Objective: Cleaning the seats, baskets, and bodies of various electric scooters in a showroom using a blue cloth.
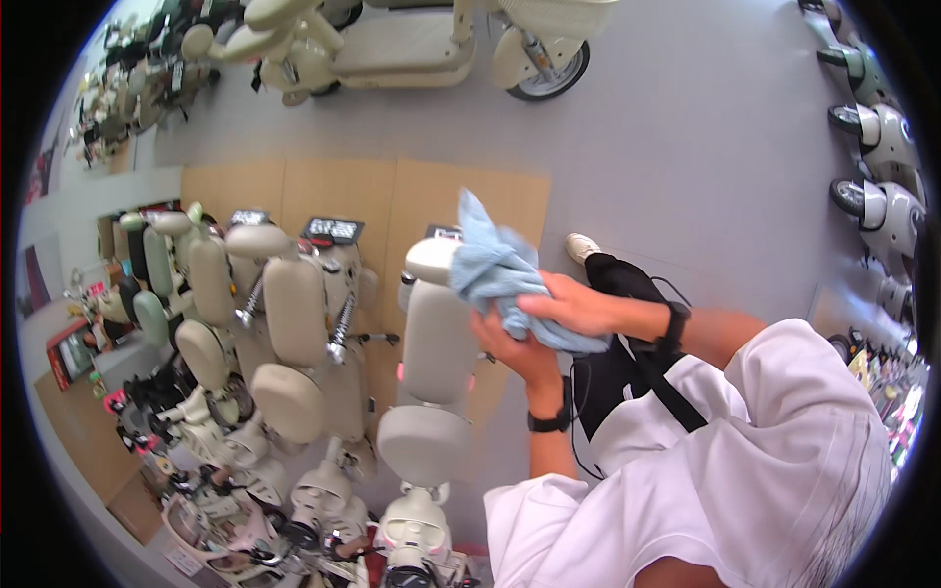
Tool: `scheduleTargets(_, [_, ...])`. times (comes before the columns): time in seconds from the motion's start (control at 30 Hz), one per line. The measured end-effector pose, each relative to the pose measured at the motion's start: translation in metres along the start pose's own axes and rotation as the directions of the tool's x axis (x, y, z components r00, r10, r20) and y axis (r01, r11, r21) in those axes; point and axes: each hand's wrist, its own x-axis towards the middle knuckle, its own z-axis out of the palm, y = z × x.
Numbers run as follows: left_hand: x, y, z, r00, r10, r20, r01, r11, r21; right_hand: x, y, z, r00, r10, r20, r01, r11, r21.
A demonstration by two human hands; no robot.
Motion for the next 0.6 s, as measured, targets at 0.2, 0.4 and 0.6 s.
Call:
scheduleTargets(0.2, [0.008,0.077,0.014,0.955,0.104,0.279,-0.081,0.992,-0.093,-0.072,-0.041,-0.041,0.983,-0.044,-0.177,0.008,0.98,-0.198])
scheduleTargets(0.4, [0.065,0.151,0.07,0.879,0.134,0.458,-0.059,0.983,-0.173,-0.092,-0.108,-0.131,0.948,-0.069,-0.312,-0.029,0.954,-0.299])
scheduleTargets(0.6, [0.132,0.216,0.169,0.847,0.148,0.51,-0.04,0.976,-0.215,-0.075,-0.166,-0.241,0.902,-0.067,-0.426,-0.04,0.971,-0.237])
